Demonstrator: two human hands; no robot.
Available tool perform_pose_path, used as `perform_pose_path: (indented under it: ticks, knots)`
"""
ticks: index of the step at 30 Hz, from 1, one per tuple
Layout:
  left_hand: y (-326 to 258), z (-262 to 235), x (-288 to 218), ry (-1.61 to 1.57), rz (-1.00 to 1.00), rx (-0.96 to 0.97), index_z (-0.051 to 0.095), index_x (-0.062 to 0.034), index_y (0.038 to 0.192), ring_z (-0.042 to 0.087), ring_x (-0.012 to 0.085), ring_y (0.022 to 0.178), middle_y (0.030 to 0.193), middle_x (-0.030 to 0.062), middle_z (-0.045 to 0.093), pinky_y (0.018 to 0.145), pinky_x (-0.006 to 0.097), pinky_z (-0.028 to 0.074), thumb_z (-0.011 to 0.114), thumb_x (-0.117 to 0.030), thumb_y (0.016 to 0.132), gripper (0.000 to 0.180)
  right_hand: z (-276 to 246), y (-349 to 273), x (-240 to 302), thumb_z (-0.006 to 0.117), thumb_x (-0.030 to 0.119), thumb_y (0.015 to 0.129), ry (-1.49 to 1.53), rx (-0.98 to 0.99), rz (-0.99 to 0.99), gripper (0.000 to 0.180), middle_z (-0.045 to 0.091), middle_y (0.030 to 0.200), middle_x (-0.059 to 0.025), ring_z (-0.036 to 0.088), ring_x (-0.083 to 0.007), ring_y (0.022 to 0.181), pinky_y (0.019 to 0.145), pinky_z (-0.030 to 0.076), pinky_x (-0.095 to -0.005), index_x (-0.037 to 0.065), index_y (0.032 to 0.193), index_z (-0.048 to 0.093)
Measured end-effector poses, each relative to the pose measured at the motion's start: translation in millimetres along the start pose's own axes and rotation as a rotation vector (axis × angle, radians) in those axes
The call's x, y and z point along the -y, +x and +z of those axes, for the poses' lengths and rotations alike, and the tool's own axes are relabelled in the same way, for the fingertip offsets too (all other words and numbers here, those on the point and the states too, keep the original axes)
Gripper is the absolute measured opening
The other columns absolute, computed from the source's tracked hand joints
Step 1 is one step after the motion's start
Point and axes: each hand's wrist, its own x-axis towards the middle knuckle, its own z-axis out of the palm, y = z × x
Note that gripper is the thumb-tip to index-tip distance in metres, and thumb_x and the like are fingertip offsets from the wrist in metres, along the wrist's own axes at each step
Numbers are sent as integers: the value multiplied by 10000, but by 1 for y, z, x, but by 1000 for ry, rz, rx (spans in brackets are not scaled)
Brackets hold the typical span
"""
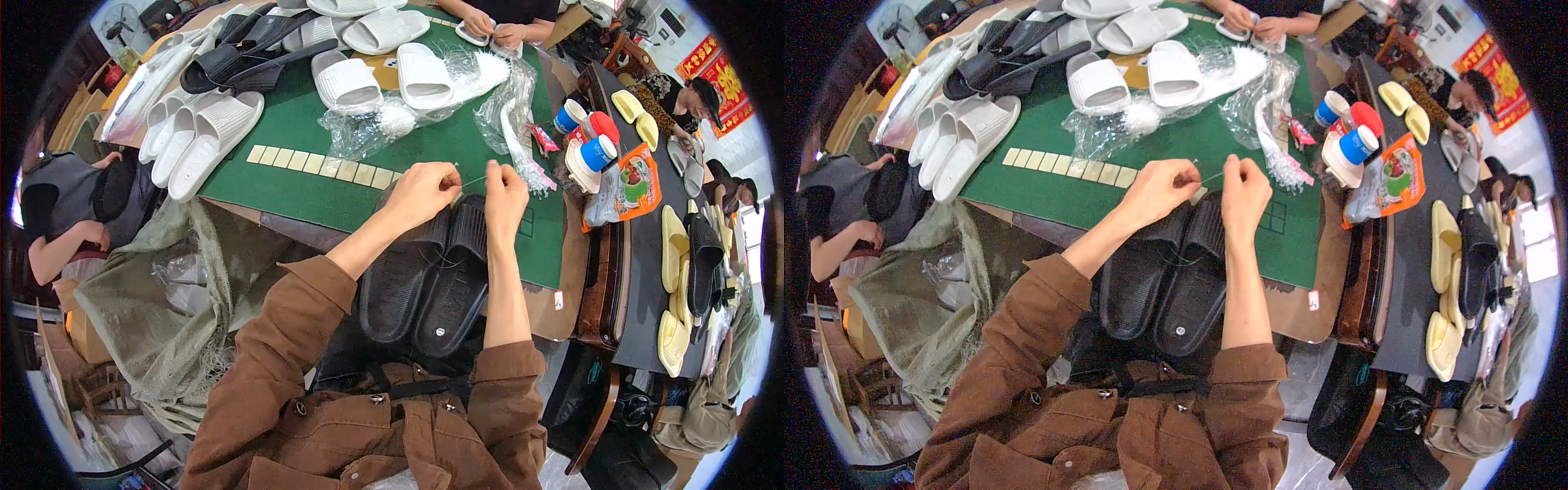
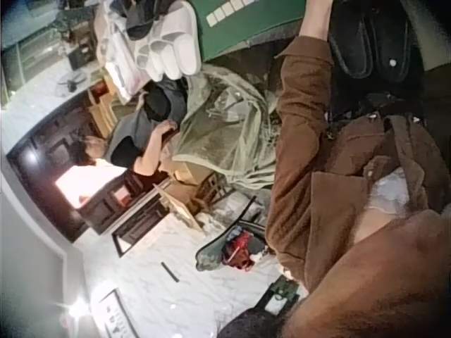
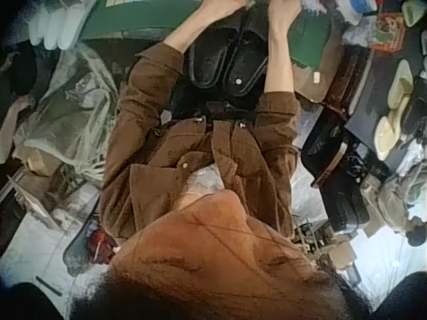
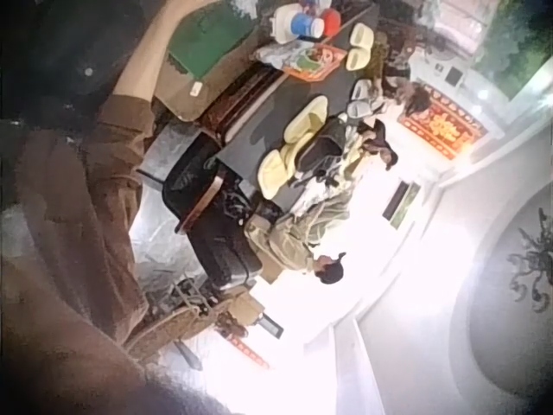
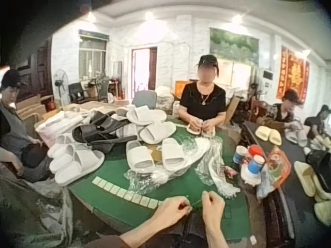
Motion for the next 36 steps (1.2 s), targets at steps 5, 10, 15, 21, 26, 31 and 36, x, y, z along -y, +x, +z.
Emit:
perform_pose_path:
  ticks: [5, 10, 15, 21, 26, 31, 36]
  knots:
    - [2, 2, 4, -14, 33, -63, 629, 18, 852, 642, 242, 692, 769, 145, 659, 645, 352, 497, 645, -95, 780, 134, 7, -4, 2, 576, 272, 876, -194, 335, -115, 364, 509, 602, -205, 483, -233, 523, 554, 413, -385, -53, 717, 543]
    - [2, -1, 1, -34, 3, -60, 629, 11, 823, 651, 289, 703, 773, 154, 662, 643, 375, 498, 646, -109, 776, 130, 7, -5, 4, 569, 238, 899, -161, 178, -146, 363, 471, 574, -179, 401, -170, 519, 538, 389, -362, -56, 694, 512]
    - [2, 1, 2, -71, 9, -45, 630, 12, 819, 652, 285, 694, 760, 151, 663, 634, 373, 498, 647, -116, 782, 135, 6, -1, -1, 567, 218, 909, -83, 95, -190, 324, 468, 633, -133, 456, -213, 593, 563, 379, -367, -27, 709, 498]
    - [3, 0, 9, -58, -59, -89, 638, -2, 829, 652, 279, 692, 761, 146, 665, 635, 370, 498, 645, -121, 788, 125, 12, -7, 3, 588, 166, 873, -232, 318, -306, 239, 539, 736, -188, 538, -377, 713, 635, 413, -438, -28, 748, 525]
    - [3, 0, 6, -50, -71, -46, 638, -3, 835, 655, 278, 705, 770, 146, 669, 643, 369, 500, 641, -119, 785, 126, 5, -2, 2, 588, 156, 887, -121, 100, -237, 236, 561, 735, -162, 541, -307, 666, 634, 425, -391, -38, 760, 545]
    - [1, -1, 7, 10, -74, 0, 639, -1, 840, 660, 272, 716, 777, 147, 671, 650, 364, 503, 634, -105, 778, 122, -7, 3, 3, 583, 149, 896, 7, 3, -98, 184, 578, 730, -107, 504, -195, 631, 597, 404, -326, -12, 810, 607]
    - [2, -1, 5, -76, -53, 1, 635, 14, 842, 662, 272, 716, 776, 152, 671, 646, 363, 502, 635, -118, 778, 146, -15, 7, 4, 589, 122, 875, -196, 106, -297, 150, 595, 788, -141, 553, -261, 681, 615, 428, -365, -19, 830, 615]
